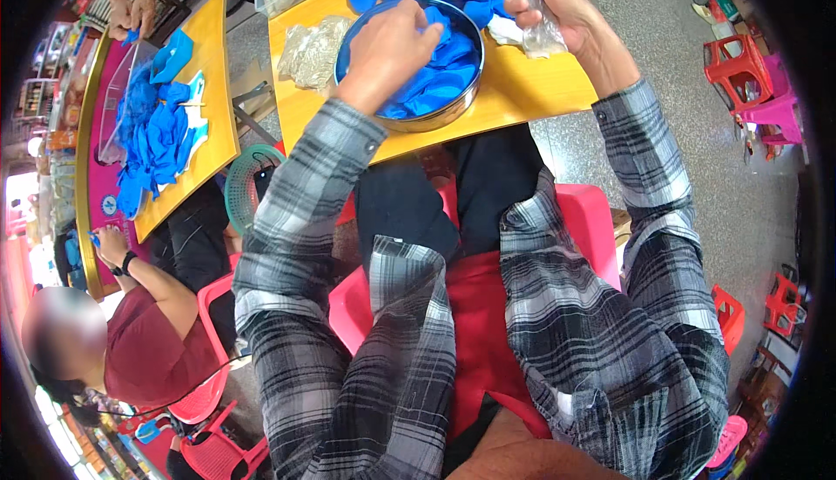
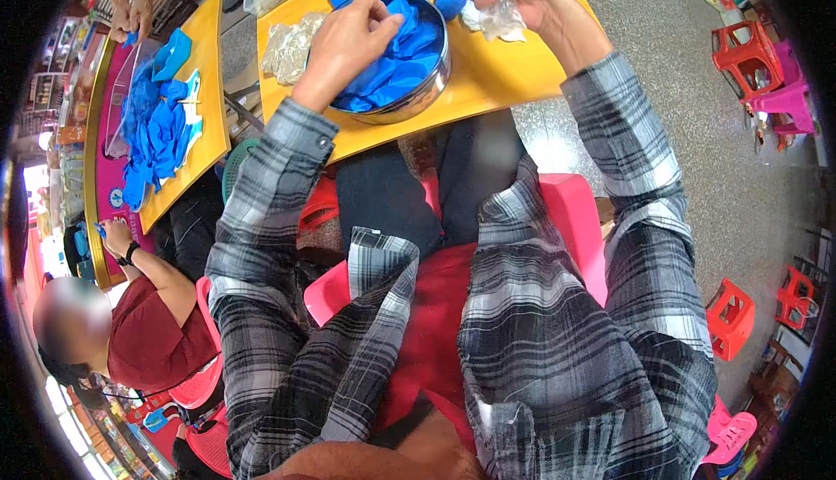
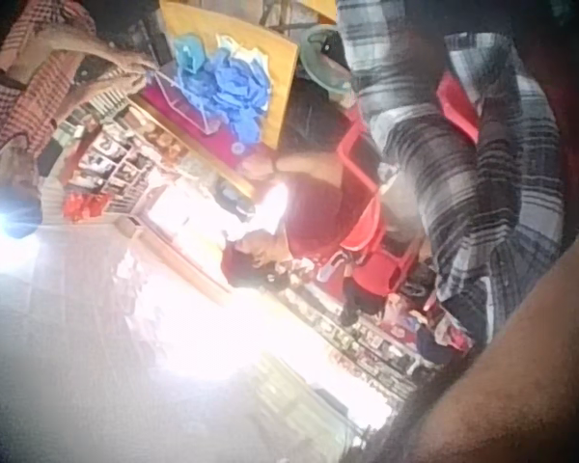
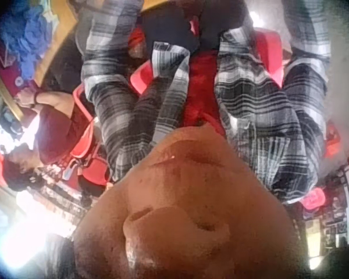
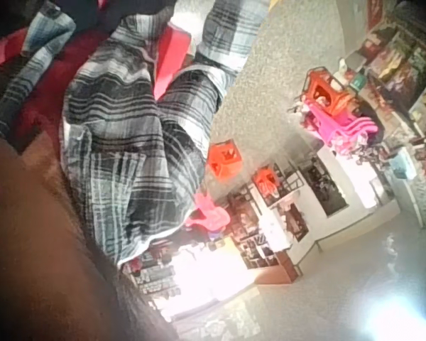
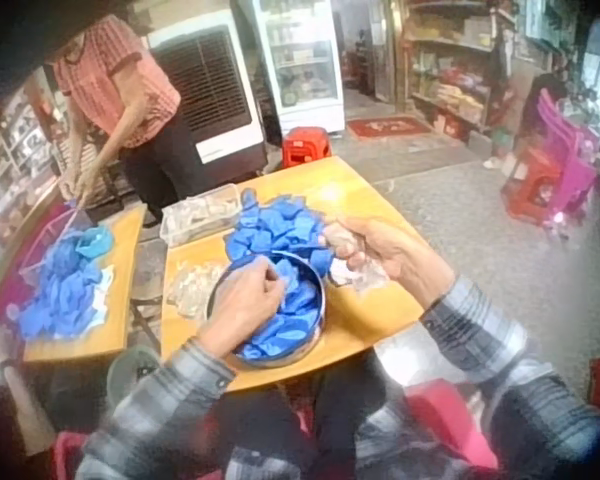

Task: Assembling shoe components by inserting filler material into blue fabric pouches.

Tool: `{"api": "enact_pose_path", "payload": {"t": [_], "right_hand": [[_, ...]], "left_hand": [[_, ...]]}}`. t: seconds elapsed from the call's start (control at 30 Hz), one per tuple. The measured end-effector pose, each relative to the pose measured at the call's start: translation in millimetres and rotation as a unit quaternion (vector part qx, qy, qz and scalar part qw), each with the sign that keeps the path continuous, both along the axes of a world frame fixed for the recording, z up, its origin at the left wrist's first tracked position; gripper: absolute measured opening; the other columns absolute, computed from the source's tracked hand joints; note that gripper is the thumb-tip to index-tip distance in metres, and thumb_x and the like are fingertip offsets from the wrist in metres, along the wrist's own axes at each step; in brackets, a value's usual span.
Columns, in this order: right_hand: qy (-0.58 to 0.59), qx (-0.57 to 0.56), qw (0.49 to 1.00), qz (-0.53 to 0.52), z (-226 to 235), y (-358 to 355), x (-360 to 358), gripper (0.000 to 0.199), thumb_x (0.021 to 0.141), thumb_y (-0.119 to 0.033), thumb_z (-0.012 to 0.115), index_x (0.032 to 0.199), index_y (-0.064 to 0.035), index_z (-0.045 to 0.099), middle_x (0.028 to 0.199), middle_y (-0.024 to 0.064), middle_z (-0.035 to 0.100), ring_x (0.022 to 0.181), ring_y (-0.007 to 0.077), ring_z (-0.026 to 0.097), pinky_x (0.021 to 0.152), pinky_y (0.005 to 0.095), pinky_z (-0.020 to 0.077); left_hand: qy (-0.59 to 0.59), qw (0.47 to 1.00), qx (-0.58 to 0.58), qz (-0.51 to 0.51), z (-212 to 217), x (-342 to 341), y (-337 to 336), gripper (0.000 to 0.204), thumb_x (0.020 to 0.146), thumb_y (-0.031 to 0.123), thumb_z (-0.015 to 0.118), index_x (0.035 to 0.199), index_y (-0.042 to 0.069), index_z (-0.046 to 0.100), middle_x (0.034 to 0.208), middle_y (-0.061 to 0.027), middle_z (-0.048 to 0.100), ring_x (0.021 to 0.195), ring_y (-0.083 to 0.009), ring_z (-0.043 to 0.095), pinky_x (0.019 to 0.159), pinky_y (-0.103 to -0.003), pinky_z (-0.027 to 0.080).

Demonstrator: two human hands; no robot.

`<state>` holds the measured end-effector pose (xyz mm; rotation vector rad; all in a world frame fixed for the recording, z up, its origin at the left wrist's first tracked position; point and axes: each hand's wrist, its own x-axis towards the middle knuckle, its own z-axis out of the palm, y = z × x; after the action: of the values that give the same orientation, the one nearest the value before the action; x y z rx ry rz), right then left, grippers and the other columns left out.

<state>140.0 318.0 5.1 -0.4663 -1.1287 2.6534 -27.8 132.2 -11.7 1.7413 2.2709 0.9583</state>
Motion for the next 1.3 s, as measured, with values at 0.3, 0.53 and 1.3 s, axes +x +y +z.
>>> {"api": "enact_pose_path", "payload": {"t": [0.3, 0.53, 1.3], "right_hand": [[0.014, 0.151, 0.987, 0.048, -18, -11, 23, 0.041, 0.097, -0.025, 0.053, 0.127, 0.0029, 0.047, 0.119, 0.0168, 0.059, 0.083, 0.0089, 0.062, 0.067, 0.0181, 0.0575], [0.0, 0.219, 0.975, 0.029, -3, -43, 23, 0.042, 0.091, -0.017, 0.063, 0.129, 0.0002, 0.053, 0.115, 0.0139, 0.062, 0.099, 0.0202, 0.066, 0.085, 0.0294, 0.0562], [0.029, 0.361, 0.927, -0.102, 1, -124, -36, 0.03, 0.092, -0.018, 0.063, 0.12, -0.0054, 0.061, 0.105, 0.0097, 0.066, 0.091, 0.0174, 0.066, 0.078, 0.0292, 0.0574]], "left_hand": [[0.141, 0.986, -0.078, 0.037, -22, -10, 18, 0.023, 0.08, 0.03, 0.065, 0.082, 0.007, 0.064, 0.078, -0.0131, 0.067, 0.077, -0.0321, 0.065, 0.067, -0.041, 0.05], [-0.151, 0.986, 0.055, 0.049, -11, -20, -1, 0.019, 0.084, 0.017, 0.068, 0.088, -0.001, 0.065, 0.07, -0.0005, 0.06, 0.065, -0.0065, 0.056, 0.057, -0.023, 0.045], [-0.361, 0.928, 0.097, 0.004, 28, 2, -66, 0.016, 0.09, 0.015, 0.065, 0.097, 0.001, 0.063, 0.086, -0.0012, 0.062, 0.075, -0.006, 0.059, 0.068, -0.02, 0.05]]}}
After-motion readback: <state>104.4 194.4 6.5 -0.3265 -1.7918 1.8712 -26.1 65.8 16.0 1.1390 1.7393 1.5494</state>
